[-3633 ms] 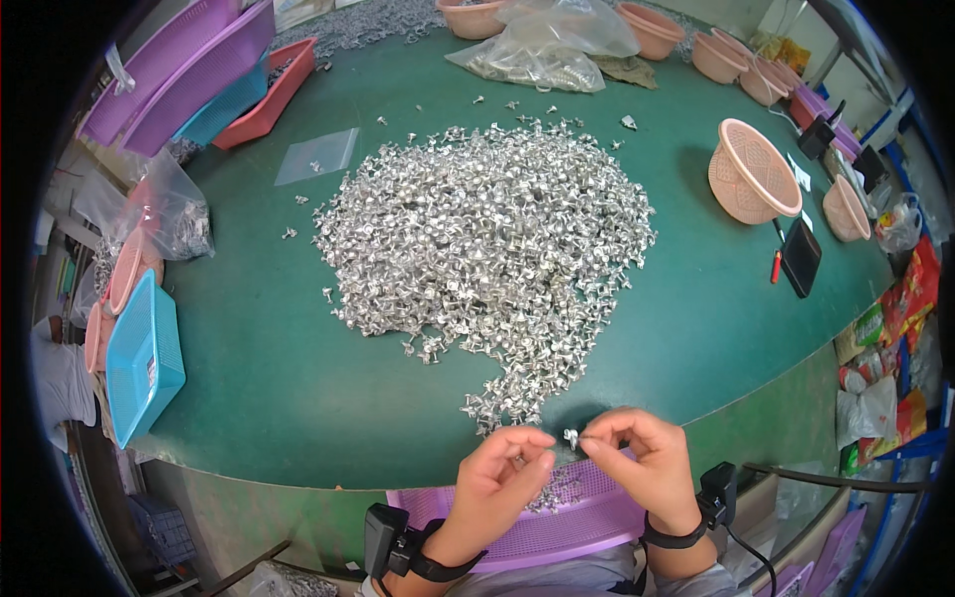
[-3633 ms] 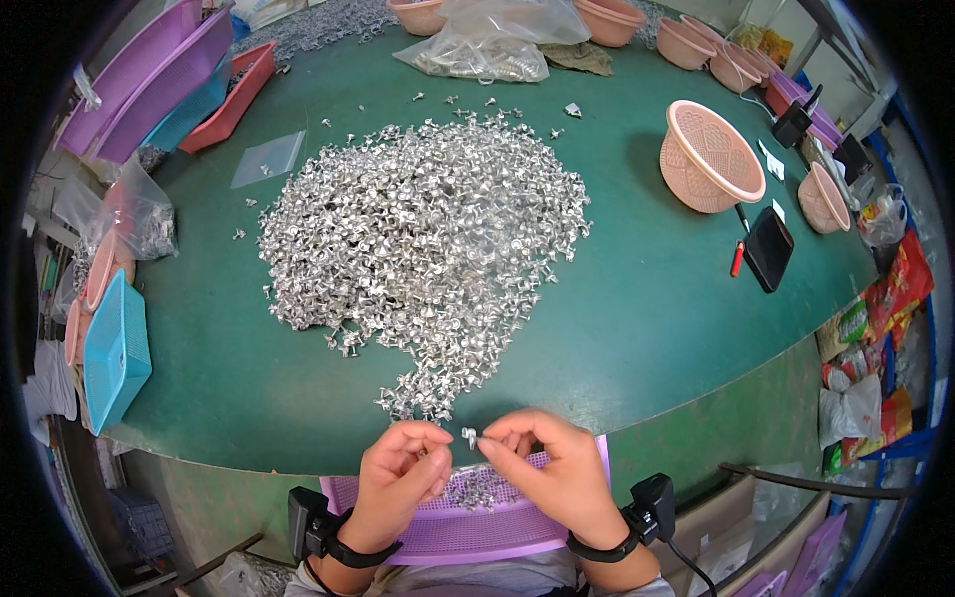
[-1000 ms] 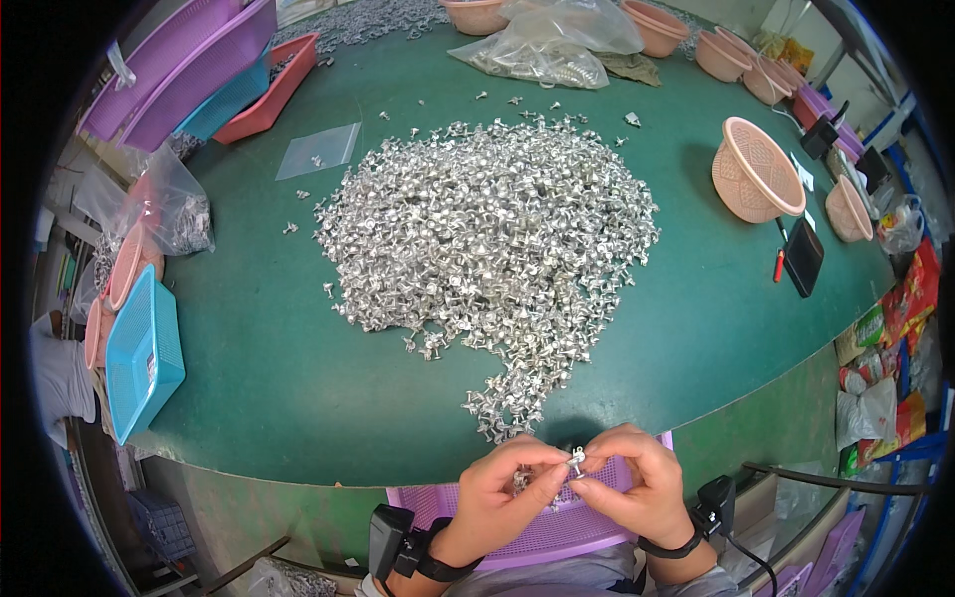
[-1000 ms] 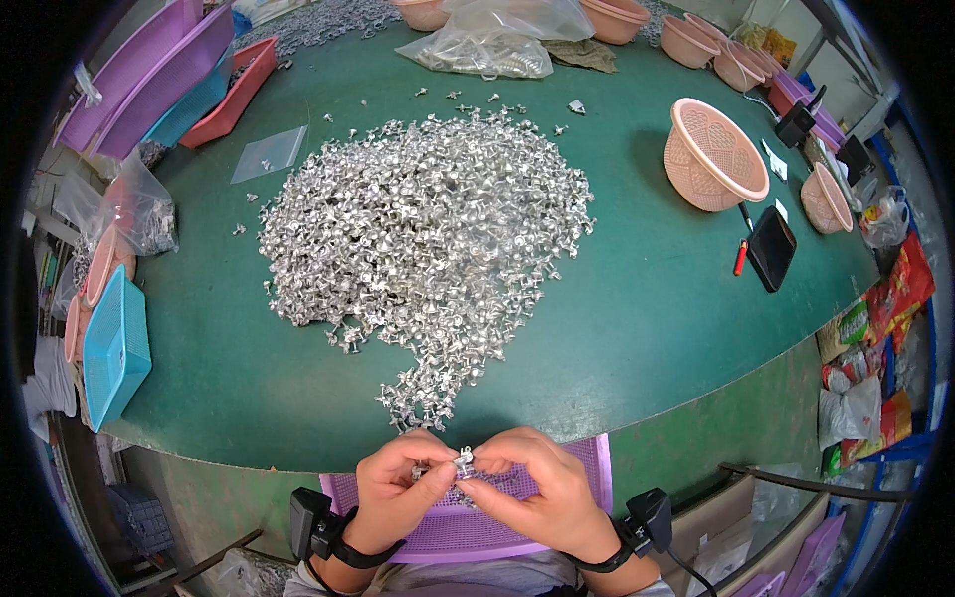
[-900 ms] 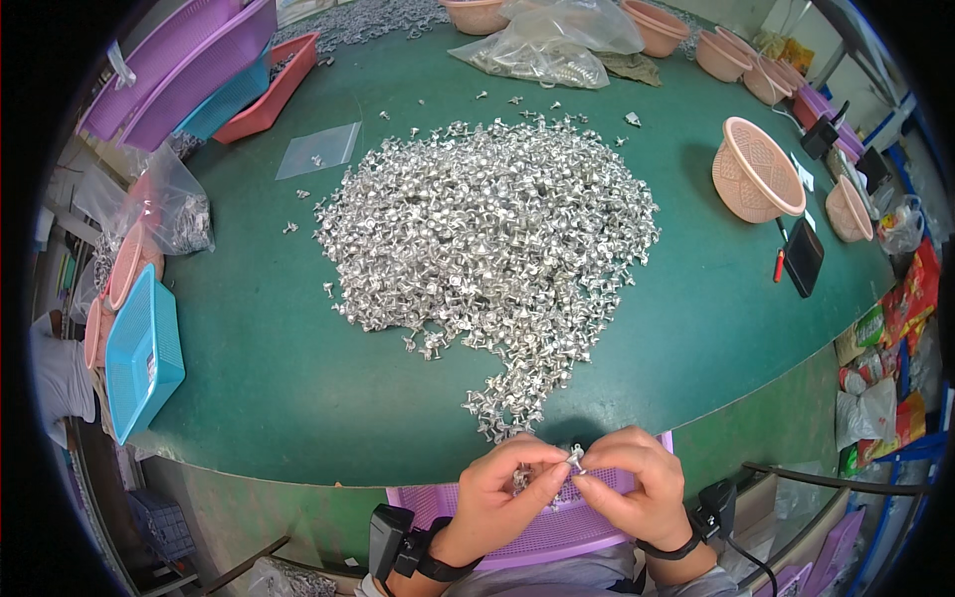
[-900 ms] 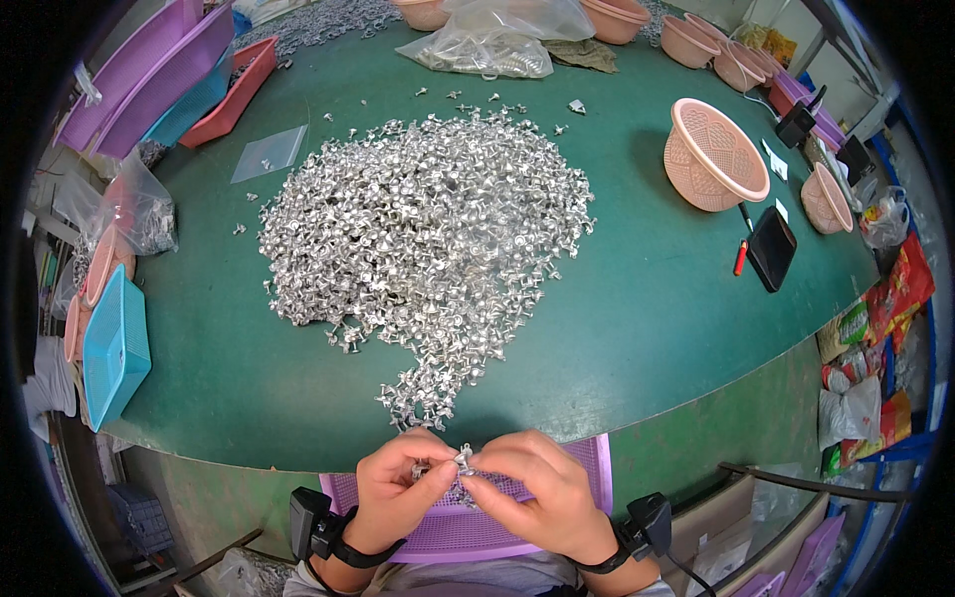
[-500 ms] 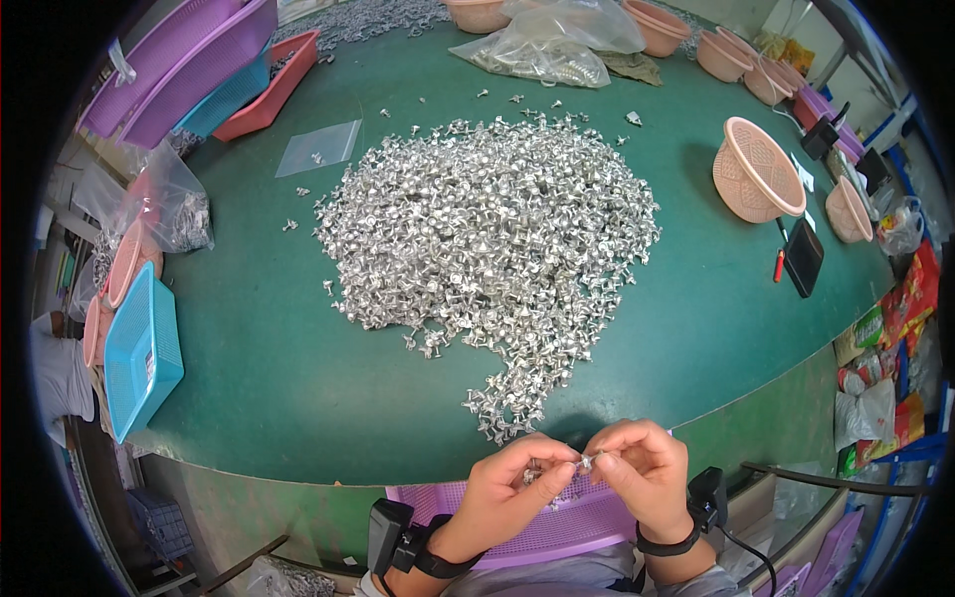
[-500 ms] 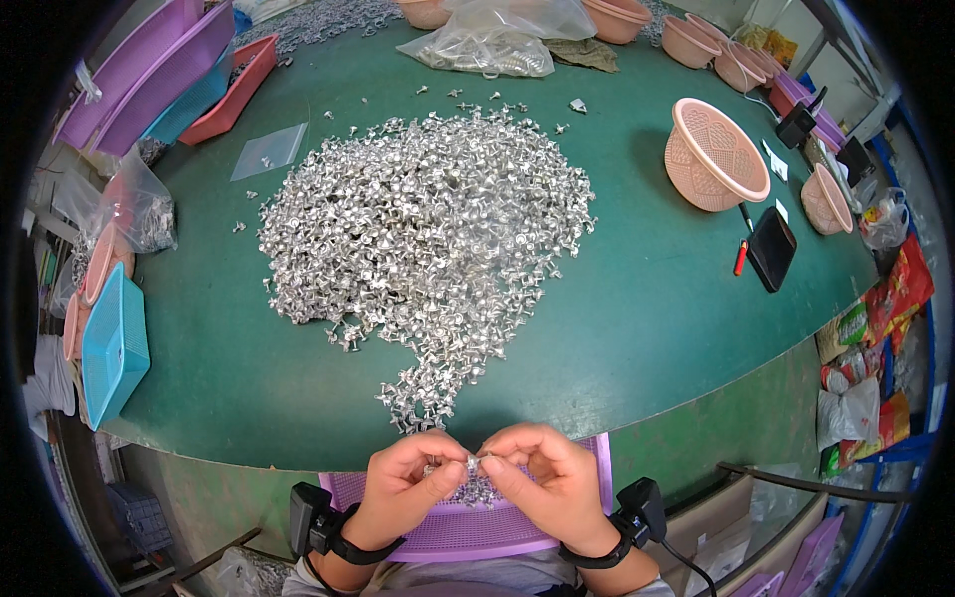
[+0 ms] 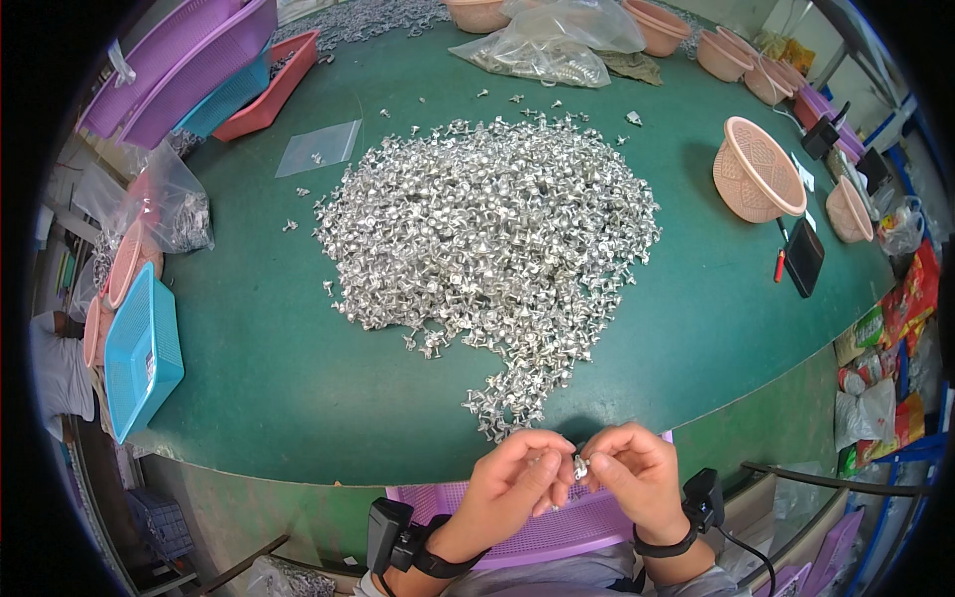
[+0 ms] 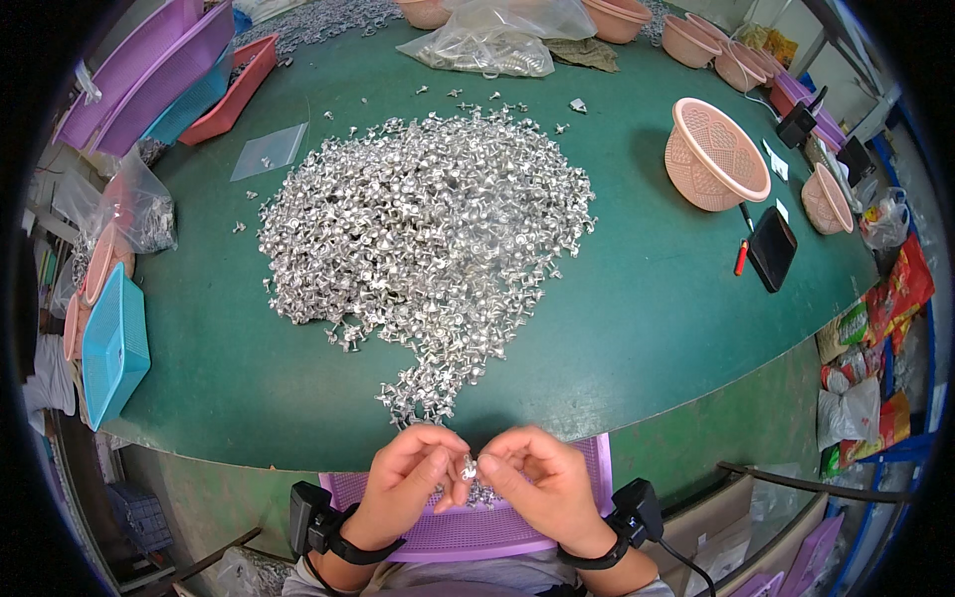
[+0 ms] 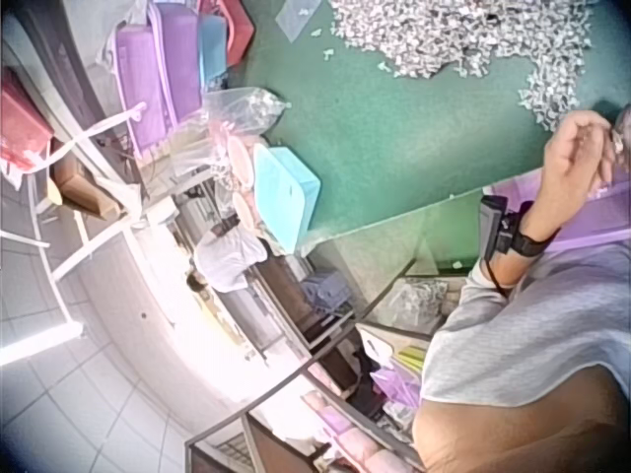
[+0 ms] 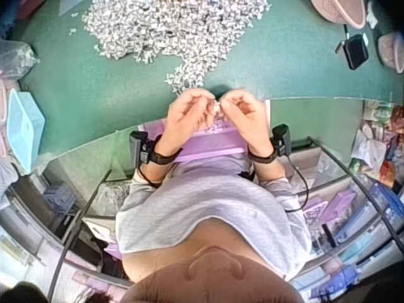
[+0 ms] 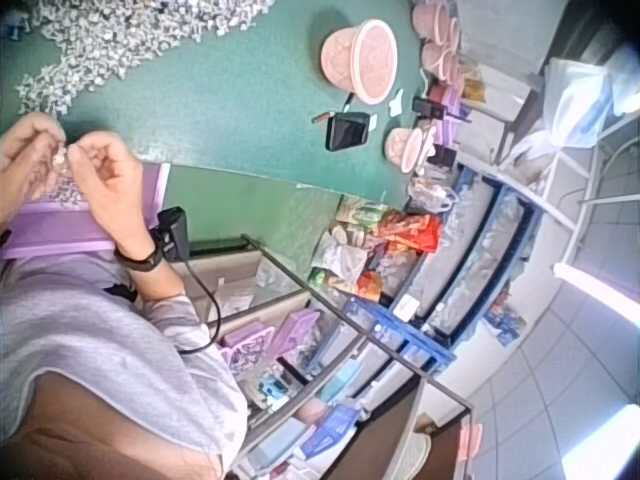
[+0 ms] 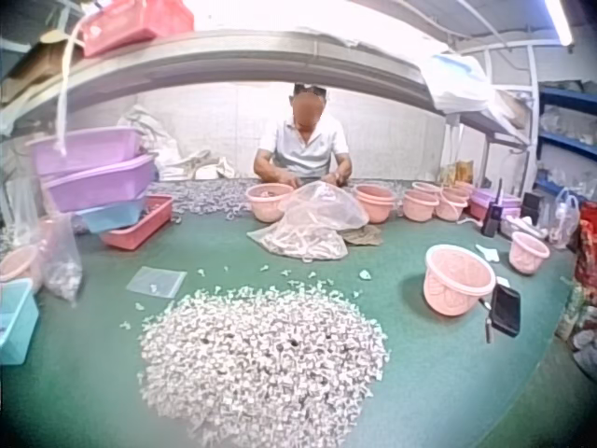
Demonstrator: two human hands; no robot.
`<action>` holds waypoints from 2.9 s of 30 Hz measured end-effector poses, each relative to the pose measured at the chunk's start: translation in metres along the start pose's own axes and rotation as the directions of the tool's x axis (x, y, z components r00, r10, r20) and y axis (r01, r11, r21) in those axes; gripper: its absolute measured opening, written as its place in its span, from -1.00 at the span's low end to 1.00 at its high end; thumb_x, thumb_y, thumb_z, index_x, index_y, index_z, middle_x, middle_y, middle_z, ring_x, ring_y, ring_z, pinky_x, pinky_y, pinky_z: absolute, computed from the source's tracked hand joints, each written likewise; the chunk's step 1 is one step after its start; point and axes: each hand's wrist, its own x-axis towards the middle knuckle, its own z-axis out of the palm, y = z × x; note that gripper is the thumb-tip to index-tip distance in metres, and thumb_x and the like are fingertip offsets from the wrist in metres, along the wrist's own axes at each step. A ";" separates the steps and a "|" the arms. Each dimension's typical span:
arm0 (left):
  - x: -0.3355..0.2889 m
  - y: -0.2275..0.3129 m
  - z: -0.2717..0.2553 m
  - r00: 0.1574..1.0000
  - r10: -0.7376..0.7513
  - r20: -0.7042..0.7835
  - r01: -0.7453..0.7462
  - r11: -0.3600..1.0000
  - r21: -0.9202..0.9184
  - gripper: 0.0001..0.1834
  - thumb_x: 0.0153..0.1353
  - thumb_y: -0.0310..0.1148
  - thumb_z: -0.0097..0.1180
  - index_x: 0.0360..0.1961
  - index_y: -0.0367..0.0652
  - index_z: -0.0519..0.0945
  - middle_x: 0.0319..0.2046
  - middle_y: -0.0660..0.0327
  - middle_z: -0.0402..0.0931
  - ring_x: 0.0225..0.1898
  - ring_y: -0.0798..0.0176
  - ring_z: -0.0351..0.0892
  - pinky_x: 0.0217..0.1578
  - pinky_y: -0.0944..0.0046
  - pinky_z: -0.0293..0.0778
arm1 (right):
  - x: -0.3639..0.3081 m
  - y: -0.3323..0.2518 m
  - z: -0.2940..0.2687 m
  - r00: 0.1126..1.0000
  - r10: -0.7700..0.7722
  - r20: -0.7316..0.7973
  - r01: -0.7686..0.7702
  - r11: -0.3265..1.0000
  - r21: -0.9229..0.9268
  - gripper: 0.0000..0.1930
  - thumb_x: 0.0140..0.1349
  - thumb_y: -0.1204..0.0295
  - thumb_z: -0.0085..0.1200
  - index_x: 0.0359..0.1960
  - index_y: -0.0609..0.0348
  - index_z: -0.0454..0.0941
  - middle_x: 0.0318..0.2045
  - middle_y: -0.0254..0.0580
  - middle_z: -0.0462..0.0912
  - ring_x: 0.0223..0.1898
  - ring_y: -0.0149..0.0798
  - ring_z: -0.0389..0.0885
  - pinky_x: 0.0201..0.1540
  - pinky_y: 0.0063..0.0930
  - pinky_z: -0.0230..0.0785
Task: Manually sort and inspect small metal components on a work table.
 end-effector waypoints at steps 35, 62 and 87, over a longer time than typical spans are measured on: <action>-0.001 0.000 0.004 0.991 0.051 -0.124 -0.034 0.990 0.135 -0.87 0.04 -0.50 -0.02 -0.35 -0.28 0.39 -0.60 0.26 0.37 -0.64 0.55 0.28 -0.69 0.59 0.18 | 0.002 0.003 -0.007 0.998 0.067 0.017 -0.069 0.993 0.091 -0.88 0.04 0.57 -0.06 -0.35 0.31 0.40 -0.47 -0.17 0.52 -0.43 -0.47 0.47 -0.42 -0.66 0.32; 0.000 0.001 0.003 0.994 -0.021 -0.110 0.016 0.999 -0.045 -0.87 0.13 -0.42 -0.16 -0.37 -0.27 0.37 -0.66 0.27 0.31 -0.68 0.53 0.20 -0.73 0.58 0.04 | 0.000 0.007 -0.006 0.994 0.080 0.070 -0.087 0.991 0.100 -0.87 0.01 0.63 -0.04 -0.35 0.34 0.38 -0.47 -0.22 0.51 -0.41 -0.51 0.45 -0.38 -0.72 0.30; 0.002 0.000 0.002 0.977 -0.207 -0.061 0.196 0.969 -0.148 -0.82 0.16 -0.38 -0.25 -0.38 -0.26 0.36 -0.61 0.24 0.32 -0.69 0.52 0.20 -0.75 0.59 0.05 | 0.030 -0.003 -0.001 0.937 -0.338 0.091 0.300 0.639 -0.708 -0.82 -0.17 0.61 0.04 -0.45 0.17 0.46 -0.45 -0.21 0.46 -0.38 -0.25 0.39 -0.33 -0.51 0.21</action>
